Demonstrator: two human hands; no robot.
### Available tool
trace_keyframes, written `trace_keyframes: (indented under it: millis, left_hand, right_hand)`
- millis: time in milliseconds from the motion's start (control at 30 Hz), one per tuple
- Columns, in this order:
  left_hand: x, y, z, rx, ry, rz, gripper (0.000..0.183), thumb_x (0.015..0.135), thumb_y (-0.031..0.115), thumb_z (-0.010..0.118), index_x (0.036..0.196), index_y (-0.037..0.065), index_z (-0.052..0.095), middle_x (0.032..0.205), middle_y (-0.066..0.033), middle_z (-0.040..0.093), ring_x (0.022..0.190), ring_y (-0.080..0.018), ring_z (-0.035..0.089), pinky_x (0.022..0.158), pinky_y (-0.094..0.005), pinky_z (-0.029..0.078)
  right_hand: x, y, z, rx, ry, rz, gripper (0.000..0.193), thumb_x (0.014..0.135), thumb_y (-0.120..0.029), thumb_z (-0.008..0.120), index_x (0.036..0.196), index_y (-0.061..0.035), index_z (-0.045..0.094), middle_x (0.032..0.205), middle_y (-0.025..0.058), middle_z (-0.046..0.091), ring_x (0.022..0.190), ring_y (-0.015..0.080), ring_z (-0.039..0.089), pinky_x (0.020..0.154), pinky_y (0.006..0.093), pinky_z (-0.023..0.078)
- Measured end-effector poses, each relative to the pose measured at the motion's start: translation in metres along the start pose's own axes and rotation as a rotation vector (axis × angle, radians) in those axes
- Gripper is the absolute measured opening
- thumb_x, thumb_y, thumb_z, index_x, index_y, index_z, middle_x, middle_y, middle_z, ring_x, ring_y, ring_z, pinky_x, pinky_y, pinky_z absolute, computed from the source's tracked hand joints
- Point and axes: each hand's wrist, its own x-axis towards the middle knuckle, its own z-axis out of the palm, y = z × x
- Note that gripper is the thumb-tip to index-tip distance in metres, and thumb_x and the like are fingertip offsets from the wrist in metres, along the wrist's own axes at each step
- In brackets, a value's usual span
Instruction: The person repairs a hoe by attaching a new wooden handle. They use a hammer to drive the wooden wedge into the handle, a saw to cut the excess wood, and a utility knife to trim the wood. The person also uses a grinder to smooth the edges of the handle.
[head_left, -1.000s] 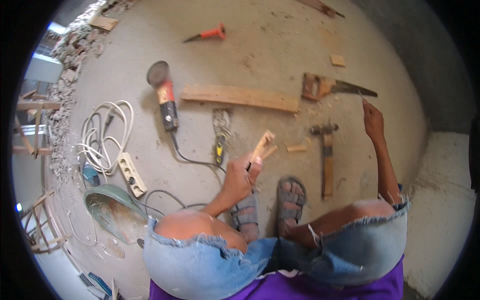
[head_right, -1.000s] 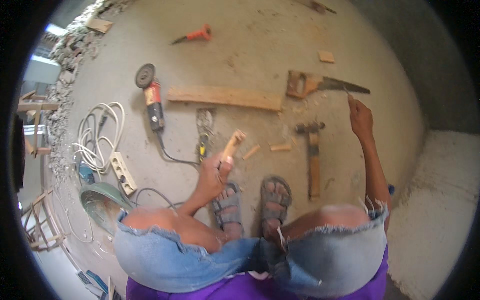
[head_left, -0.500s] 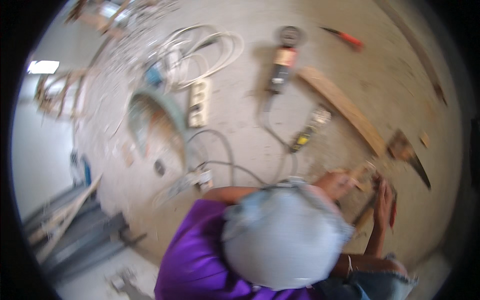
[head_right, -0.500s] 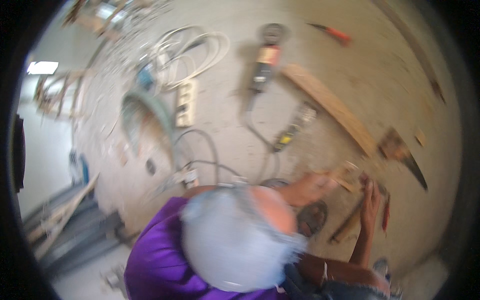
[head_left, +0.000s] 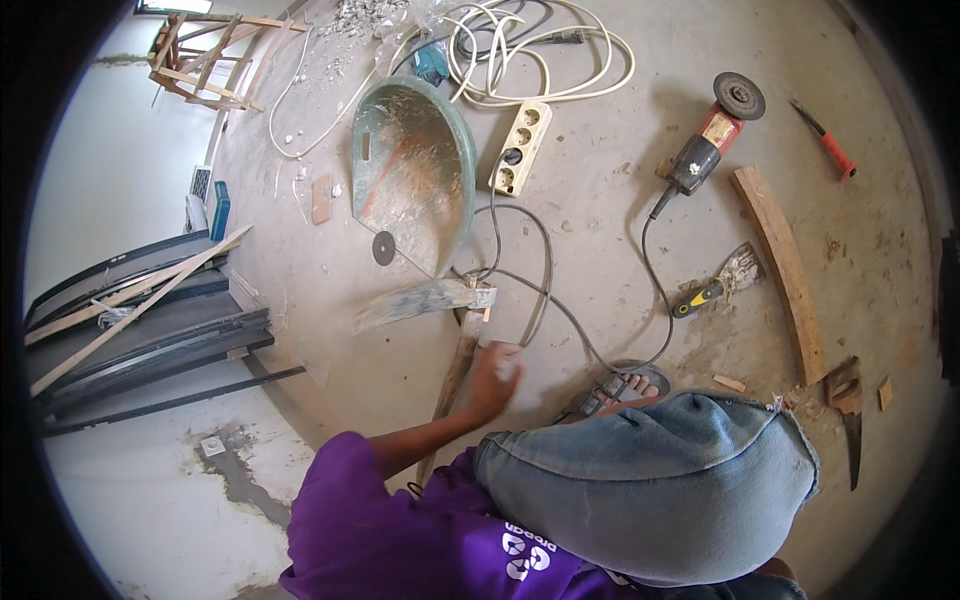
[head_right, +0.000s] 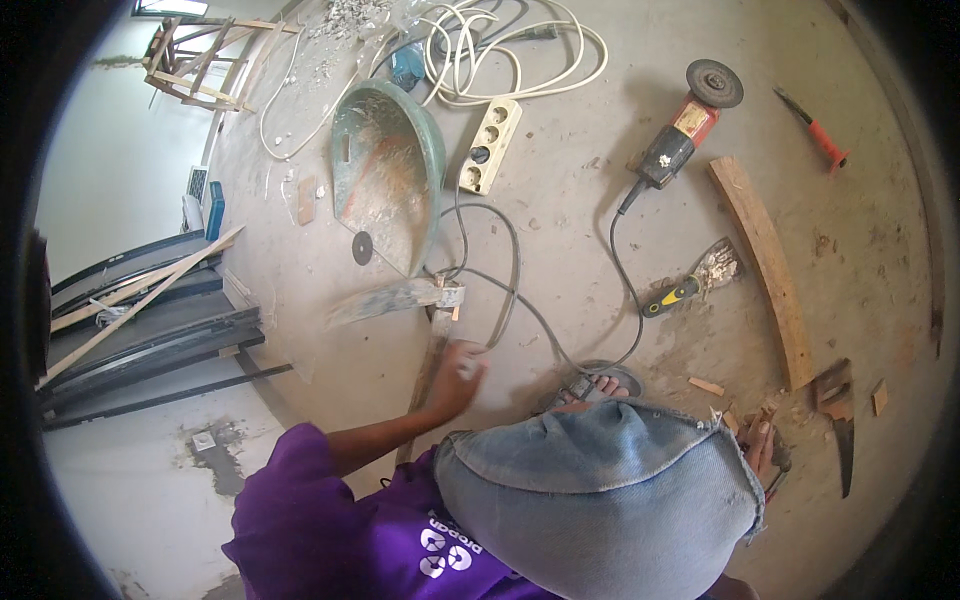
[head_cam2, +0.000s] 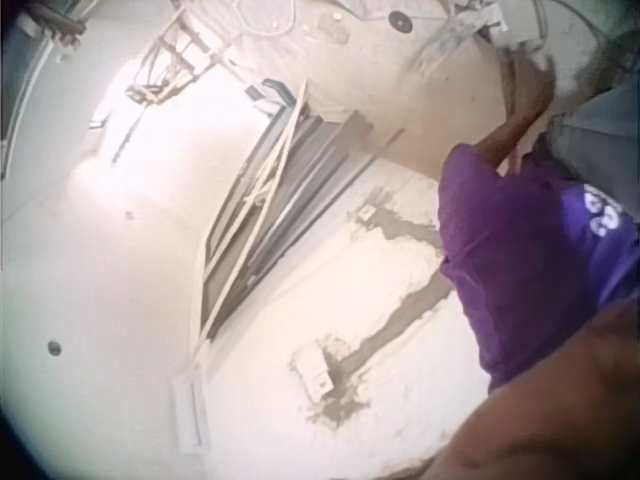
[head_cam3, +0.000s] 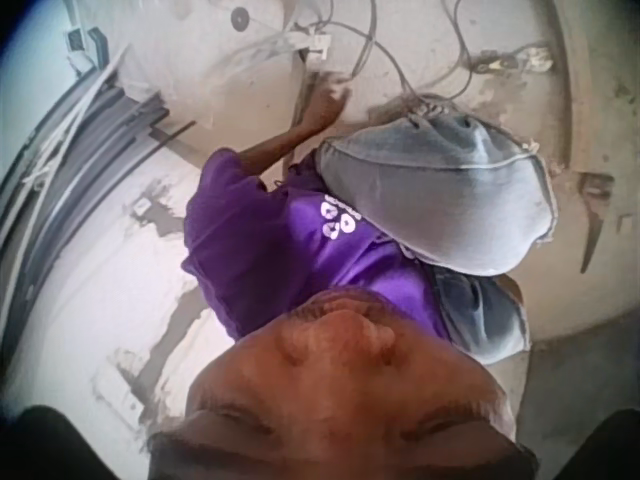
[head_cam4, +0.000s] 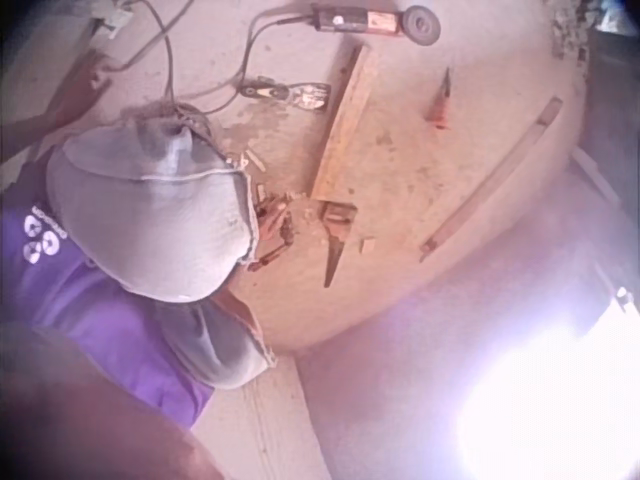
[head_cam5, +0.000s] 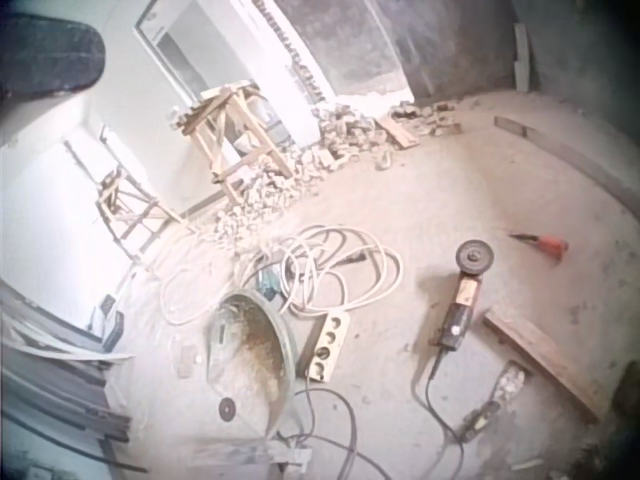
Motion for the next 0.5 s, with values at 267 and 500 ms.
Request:
trace_keyframes:
  millis: [267,500]
  left_hand:
    - [0.045,-0.091,-0.006,0.25,0.11,-0.322,0.073,0.081,0.039,0.072,0.132,-0.005,0.045,0.109,-0.0283,0.063,0.104,-0.0425,0.061,0.087,-0.0497,0.049]
    - [0.063,-0.033,-0.043,0.139,0.072,-0.262,0.051,0.085,0.022,0.069,0.124,-0.003,0.049,0.105,-0.0271,0.065,0.098,-0.0412,0.065,0.082,-0.046,0.051]
  right_hand:
    - [0.009,-0.008,-0.036,-0.352,-0.018,-0.081,0.012,0.099,-0.013,0.055,0.103,-0.0018,0.056,0.09,0.0046,0.056,0.079,0.0115,0.049,0.07,0.0265,0.04]
    - [0.002,-0.062,-0.068,-0.539,-0.001,-0.134,0.011,0.094,-0.006,0.057,0.104,-0.0009,0.056,0.083,0.0017,0.054,0.076,0.0096,0.048,0.068,0.0253,0.04]
